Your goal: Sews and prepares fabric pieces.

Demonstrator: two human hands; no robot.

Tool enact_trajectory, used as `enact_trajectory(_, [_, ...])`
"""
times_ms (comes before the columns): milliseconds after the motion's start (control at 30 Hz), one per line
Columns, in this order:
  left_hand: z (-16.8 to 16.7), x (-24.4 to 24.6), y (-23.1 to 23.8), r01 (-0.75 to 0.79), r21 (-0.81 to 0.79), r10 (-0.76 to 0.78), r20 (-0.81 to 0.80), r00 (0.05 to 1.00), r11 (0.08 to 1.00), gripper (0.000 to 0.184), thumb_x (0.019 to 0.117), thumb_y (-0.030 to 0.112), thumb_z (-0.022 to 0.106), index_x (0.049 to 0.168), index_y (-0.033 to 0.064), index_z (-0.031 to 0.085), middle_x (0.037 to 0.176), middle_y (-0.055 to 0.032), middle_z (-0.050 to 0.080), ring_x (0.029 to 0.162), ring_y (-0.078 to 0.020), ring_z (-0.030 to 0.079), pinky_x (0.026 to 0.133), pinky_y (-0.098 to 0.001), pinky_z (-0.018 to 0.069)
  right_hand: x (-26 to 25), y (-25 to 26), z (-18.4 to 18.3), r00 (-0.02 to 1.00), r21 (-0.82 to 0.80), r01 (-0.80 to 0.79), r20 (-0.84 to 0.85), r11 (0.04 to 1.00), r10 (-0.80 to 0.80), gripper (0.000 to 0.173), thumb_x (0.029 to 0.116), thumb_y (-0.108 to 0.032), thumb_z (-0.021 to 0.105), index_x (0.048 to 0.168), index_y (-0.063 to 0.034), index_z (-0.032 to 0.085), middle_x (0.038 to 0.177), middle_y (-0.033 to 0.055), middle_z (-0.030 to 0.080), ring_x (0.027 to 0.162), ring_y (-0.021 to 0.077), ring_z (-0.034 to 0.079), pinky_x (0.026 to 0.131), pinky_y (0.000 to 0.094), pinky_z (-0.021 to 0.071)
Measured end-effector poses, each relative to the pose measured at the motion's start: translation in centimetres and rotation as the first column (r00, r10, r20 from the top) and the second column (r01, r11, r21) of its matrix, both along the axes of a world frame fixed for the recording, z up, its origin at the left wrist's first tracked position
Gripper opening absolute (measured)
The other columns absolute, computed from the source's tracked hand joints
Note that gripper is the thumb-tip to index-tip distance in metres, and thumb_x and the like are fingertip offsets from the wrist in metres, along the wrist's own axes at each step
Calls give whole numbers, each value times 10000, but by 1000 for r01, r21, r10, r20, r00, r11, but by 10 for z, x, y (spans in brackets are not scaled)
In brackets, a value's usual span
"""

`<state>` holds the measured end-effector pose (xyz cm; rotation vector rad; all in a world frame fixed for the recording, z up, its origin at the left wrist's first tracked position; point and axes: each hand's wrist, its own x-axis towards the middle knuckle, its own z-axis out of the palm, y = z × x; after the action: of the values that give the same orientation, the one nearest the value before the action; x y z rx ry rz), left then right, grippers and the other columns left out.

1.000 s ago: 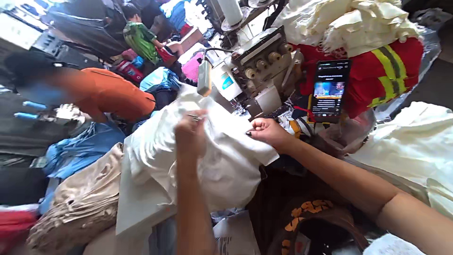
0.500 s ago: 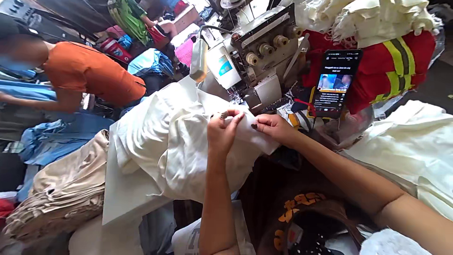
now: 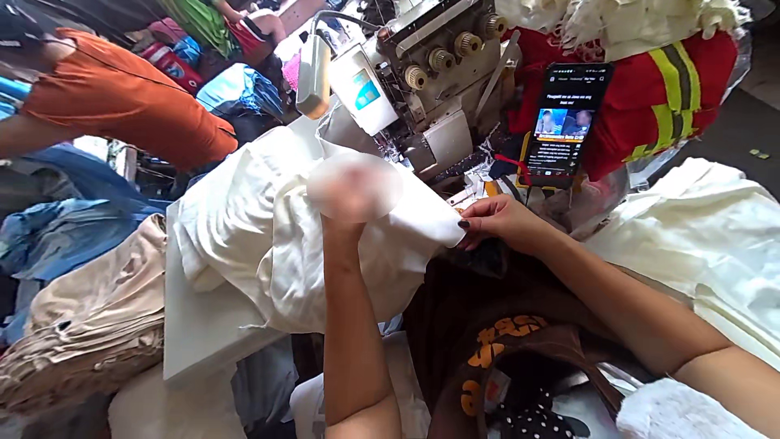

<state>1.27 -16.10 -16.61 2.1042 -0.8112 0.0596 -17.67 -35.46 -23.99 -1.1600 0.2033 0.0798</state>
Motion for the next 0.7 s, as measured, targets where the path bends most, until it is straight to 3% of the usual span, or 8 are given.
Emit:
enact_trajectory(167, [0, -1, -2, -34, -24, 34, -21, 999, 999, 58, 892, 100, 773, 926, 62, 746, 855, 33, 721, 757, 42, 642, 732, -160, 540, -3, 1, -6, 997, -25, 46, 58, 999, -45, 54, 960, 47, 633, 969, 33, 684, 802, 98, 757, 688, 171, 750, 694, 316, 649])
enact_trajectory(300, [-1, -4, -1, -49, -13, 49, -5, 999, 999, 82, 890, 103, 781, 951, 56, 753, 902, -7, 725, 789, 13, 656, 753, -170, 546, -4, 5, -11, 995, -36, 49, 83, 998, -46, 63, 954, 53, 636, 1010, 25, 647, 796, 100, 742, 663, 173, 738, 665, 310, 645])
enact_trajectory(467, [-4, -10, 0, -23, 10, 23, 40, 999, 1000, 67, 878, 95, 790, 941, 77, 777, 914, -13, 745, 844, -22, 685, 811, -218, 566, -9, 11, -18, 1000, -70, -4, 6, 998, 4, 380, 971, 21, 592, 1346, -35, 559, 822, 111, 734, 694, 199, 743, 695, 347, 648])
enact_trajectory(600, [-4, -16, -5, -32, 62, 28, 67, 997, 998, 69, 868, 114, 807, 933, 100, 789, 937, -10, 755, 927, -65, 685, 880, -287, 539, -12, 12, -19, 999, -55, -36, 2, 998, 36, 118, 958, -34, 660, 1068, 9, 674, 923, 56, 741, 792, 144, 735, 748, 309, 636])
enact_trajectory(700, [-7, -16, -7, -20, 57, 15, 80, 997, 998, 81, 858, 131, 819, 926, 104, 785, 938, -9, 758, 941, -80, 688, 889, -308, 538, -8, 5, -21, 993, 151, -115, -7, 982, 117, 64, 942, -51, 660, 998, -64, 689, 919, 12, 728, 793, 90, 691, 748, 267, 592])
